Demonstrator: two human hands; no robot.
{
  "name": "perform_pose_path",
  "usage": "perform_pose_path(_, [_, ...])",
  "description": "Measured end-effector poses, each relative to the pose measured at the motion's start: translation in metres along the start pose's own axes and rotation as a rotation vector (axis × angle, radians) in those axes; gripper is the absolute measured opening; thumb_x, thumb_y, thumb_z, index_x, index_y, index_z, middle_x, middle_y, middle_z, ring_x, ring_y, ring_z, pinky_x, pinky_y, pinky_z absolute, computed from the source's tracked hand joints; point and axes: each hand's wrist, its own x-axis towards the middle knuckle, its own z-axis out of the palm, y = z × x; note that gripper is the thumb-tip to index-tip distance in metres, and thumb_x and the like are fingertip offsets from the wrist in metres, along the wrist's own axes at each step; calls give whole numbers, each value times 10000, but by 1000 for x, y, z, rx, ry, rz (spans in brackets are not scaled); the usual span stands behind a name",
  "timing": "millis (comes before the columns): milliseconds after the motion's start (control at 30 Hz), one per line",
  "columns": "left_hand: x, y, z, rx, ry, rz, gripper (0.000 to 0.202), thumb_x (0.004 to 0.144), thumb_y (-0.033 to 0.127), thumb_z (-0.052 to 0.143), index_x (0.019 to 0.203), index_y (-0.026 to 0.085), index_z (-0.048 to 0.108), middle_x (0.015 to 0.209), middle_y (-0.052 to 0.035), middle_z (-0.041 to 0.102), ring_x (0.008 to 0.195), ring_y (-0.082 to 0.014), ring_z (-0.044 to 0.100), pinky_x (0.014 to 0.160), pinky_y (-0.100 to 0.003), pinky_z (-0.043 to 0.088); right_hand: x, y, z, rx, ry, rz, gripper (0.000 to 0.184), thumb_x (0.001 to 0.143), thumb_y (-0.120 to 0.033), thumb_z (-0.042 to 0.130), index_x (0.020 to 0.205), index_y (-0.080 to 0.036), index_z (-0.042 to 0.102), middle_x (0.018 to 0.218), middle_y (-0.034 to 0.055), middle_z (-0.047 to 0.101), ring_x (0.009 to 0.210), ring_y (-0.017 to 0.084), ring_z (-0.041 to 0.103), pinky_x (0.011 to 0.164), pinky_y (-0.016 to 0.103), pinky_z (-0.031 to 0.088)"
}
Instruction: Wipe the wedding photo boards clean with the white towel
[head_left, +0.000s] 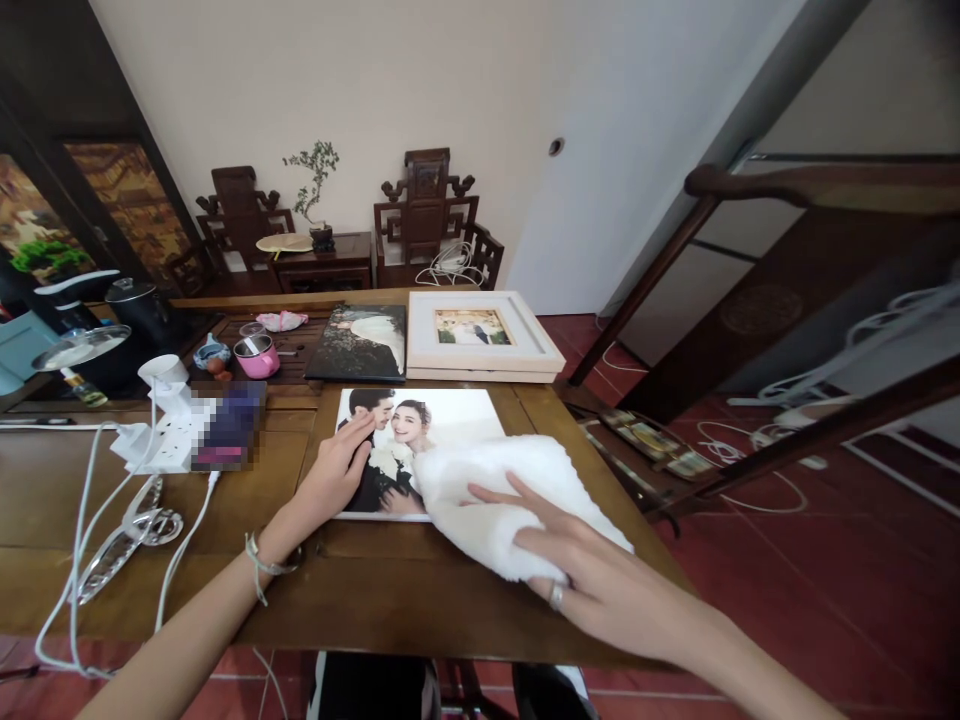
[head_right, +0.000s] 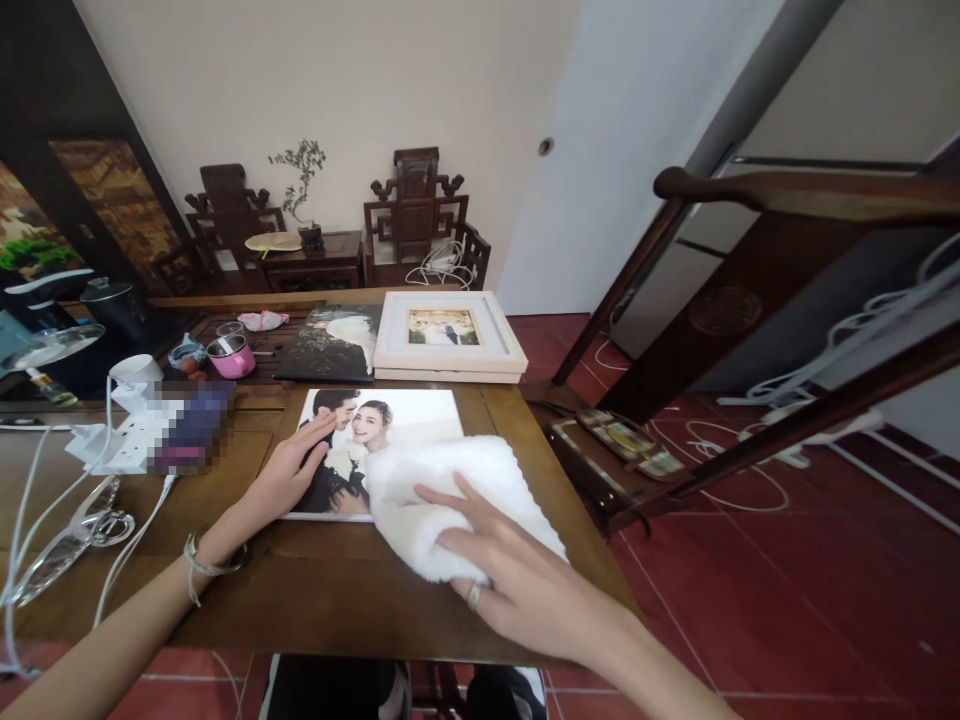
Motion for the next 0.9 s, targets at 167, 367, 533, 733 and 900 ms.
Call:
perform_pose_path(167, [0, 1, -1, 13, -4, 29, 420, 956, 259, 349, 1329, 170, 520, 1428, -77, 475, 1379, -223, 353, 1142, -459, 285, 25, 2, -6, -252, 9, -61, 541, 535, 90, 390, 910, -187, 666, 1526, 68, 287, 1404, 313, 197, 1117, 622, 178])
perform_pose_path(367, [-1, -3, 0, 33, 10, 53, 414, 956, 252, 360, 1337, 197, 513, 1431, -52, 474, 1378, -209, 355, 1149, -448, 285, 90, 43, -15, -326, 56, -27, 681, 573, 115, 376, 1121, -204, 626, 1505, 93, 337, 1405, 335, 190, 1044, 674, 263])
perform_pose_path(533, [-1, -2, -1, 32, 16, 61, 411, 956, 251, 364, 1322, 164, 529, 1425, -68, 480, 1376, -206, 358, 1156, -420, 282, 101, 55, -18, -294, 102, -48, 658, 605, 109, 373, 1133, -196, 620, 1484, 97, 380, 1408, 317, 194, 1060, 646, 267])
perform_pose_path(733, [-2, -3, 1, 26, 33, 59, 408, 954, 252, 375, 1325, 174, 524, 1432, -69, 472, 1376, -207, 358, 1154, -423, 282, 49, 18, 2, -288, 56, -70, 623, 560, 110, 371, 1012, -191, 677, 1505, 77, 337, 1412, 317, 150, 1086, 652, 209])
perform_pose_path(900, [-2, -4, 2, 34, 5, 21, 415, 957, 245, 361, 1341, 183, 504, 1452, -70, 445, 1387, -225, 336, 1140, -464, 283, 7, -7, 30, -275, 38, -121, 480, 609, 94, 411, 820, -219, 708, 1505, 35, 324, 1404, 351, 166, 1070, 696, 171])
